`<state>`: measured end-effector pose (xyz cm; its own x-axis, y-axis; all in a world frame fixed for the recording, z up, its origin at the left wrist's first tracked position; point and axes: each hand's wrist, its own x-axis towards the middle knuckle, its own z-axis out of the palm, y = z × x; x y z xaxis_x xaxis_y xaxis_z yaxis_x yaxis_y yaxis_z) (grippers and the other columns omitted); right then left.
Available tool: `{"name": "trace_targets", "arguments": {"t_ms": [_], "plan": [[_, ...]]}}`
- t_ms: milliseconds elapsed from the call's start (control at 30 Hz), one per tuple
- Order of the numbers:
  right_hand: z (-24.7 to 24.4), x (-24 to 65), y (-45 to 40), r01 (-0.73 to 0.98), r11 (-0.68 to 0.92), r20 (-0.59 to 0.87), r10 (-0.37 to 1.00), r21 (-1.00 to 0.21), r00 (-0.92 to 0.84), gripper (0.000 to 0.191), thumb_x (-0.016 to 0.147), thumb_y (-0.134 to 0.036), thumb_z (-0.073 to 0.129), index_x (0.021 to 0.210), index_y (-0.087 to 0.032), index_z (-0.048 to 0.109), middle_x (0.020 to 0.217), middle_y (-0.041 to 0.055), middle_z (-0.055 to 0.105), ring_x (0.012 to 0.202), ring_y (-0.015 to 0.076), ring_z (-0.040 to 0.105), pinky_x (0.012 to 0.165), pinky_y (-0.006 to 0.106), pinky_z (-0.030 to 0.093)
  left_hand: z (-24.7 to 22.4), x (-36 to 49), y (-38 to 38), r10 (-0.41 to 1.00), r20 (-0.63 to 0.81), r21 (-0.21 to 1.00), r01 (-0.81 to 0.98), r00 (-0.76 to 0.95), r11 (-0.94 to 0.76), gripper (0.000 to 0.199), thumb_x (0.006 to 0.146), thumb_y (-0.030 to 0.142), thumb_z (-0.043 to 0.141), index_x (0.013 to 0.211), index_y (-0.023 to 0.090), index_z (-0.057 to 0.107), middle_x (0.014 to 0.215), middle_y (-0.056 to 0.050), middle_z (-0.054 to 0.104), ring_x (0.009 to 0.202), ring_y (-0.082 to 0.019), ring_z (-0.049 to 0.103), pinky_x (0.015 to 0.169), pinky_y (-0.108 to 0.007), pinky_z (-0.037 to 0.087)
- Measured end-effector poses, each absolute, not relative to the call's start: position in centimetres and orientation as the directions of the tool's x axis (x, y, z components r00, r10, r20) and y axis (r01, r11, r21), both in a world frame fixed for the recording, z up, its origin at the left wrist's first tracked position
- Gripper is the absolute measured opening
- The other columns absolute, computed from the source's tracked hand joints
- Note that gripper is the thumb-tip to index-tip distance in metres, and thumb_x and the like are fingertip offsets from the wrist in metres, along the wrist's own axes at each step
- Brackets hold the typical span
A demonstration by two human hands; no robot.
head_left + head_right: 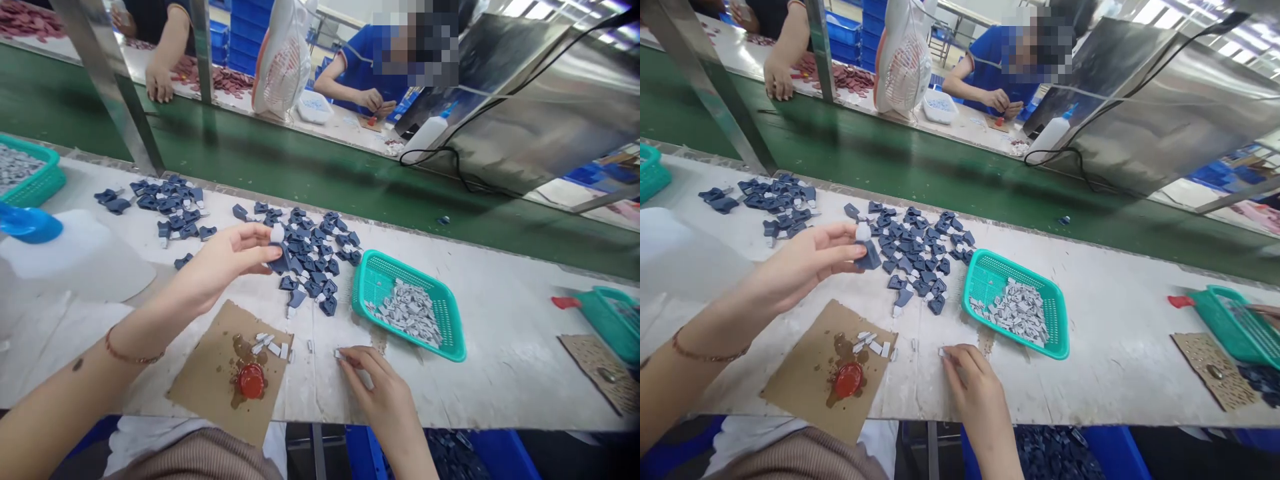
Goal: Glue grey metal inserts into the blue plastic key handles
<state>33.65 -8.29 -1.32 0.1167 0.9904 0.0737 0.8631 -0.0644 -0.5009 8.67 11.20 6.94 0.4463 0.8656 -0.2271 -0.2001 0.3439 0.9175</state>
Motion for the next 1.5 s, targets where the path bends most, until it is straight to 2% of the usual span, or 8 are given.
{"name": "trace_targets", "arguments": {"t_ms": [133,267,533,700,867,1033,1200,1500], "plan": [[-0.9,33.3,-8.0,0.866,-0.07,0.061,0.992,-0.495,0.115,0.011,0.094,-0.028,0.054,0.094,-0.022,0.062,0.091,0.0051,0.066,0.077,0.0186,0.066,0.068,0.029,0.051,5.8,5.6,7.9,0.865,-0.304,0.92,-0.113,0.398,0.375,0.027,0.072,0.03,0.081,0.089,0.021,0.062,0.082,0.003,0.063,0.071,-0.011,0.059,0.065,-0.021,0.05],[0.5,31.4,-7.7,0.843,-0.064,0.057,0.992,-0.534,0.111,0.005,0.092,-0.028,0.058,0.095,-0.024,0.06,0.089,0.0033,0.064,0.08,0.0182,0.063,0.068,0.028,0.049,3.7,3.3,4.7,0.841,-0.359,0.89,-0.124,0.404,0.439,0.024,0.078,0.032,0.076,0.092,0.022,0.061,0.091,-0.001,0.069,0.086,-0.014,0.066,0.077,-0.023,0.052],[3.7,24.0,-5.8,0.696,0.065,-0.11,0.973,-0.715,-0.203,0.01,0.09,-0.013,0.054,0.09,-0.023,0.056,0.085,0.0003,0.06,0.079,0.0149,0.057,0.069,0.025,0.046,-0.3,1.7,-0.3,0.876,-0.355,0.88,-0.2,0.326,0.431,0.011,0.083,0.023,0.071,0.091,0.02,0.063,0.102,-0.005,0.072,0.092,-0.017,0.068,0.083,-0.026,0.054],[4.3,22.4,-4.4,0.718,0.041,-0.214,0.941,-0.695,-0.262,0.017,0.086,-0.006,0.053,0.087,-0.023,0.056,0.088,0.0006,0.063,0.083,0.0156,0.06,0.072,0.026,0.047,-1.3,1.6,-1.7,0.898,-0.293,0.875,-0.287,0.328,0.39,0.01,0.083,0.02,0.069,0.092,0.022,0.063,0.103,-0.004,0.073,0.097,-0.019,0.069,0.087,-0.03,0.055],[4.3,22.0,-4.0,0.736,0.037,-0.25,0.928,-0.676,-0.277,0.019,0.084,-0.005,0.052,0.085,-0.023,0.056,0.089,0.0013,0.065,0.084,0.0171,0.062,0.072,0.028,0.048,-1.4,1.3,-1.8,0.893,-0.28,0.881,-0.276,0.353,0.385,0.01,0.084,0.019,0.068,0.092,0.023,0.063,0.106,-0.005,0.073,0.098,-0.019,0.069,0.088,-0.032,0.055],[4.3,21.6,-3.9,0.747,0.014,-0.283,0.921,-0.665,-0.269,0.018,0.084,-0.006,0.053,0.083,-0.023,0.055,0.091,0.0011,0.065,0.085,0.017,0.062,0.071,0.028,0.048,-1.5,1.4,-1.9,0.908,-0.255,0.876,-0.318,0.333,0.363,0.01,0.083,0.017,0.07,0.091,0.023,0.065,0.103,-0.004,0.071,0.105,-0.019,0.066,0.088,-0.029,0.055],[5.4,22.4,-3.6,0.698,-0.018,-0.242,0.944,-0.716,-0.224,0.011,0.088,-0.013,0.055,0.086,-0.024,0.058,0.086,-0.0007,0.064,0.08,0.0154,0.061,0.07,0.026,0.047,-1.4,1.8,-1.9,0.903,-0.25,0.864,-0.342,0.349,0.371,0.012,0.083,0.015,0.069,0.09,0.024,0.066,0.101,-0.002,0.071,0.104,-0.017,0.066,0.086,-0.025,0.055],[8.1,22.3,-2.4,0.596,0.007,-0.149,0.966,-0.803,-0.213,0.005,0.087,-0.02,0.061,0.084,-0.023,0.061,0.091,0.0031,0.068,0.089,0.0188,0.065,0.079,0.029,0.052,-0.4,3.7,-1.5,0.921,-0.168,0.845,-0.431,0.351,0.318,0.016,0.08,0.01,0.07,0.087,0.023,0.067,0.098,-0.003,0.072,0.101,-0.017,0.068,0.086,-0.026,0.057]]}}
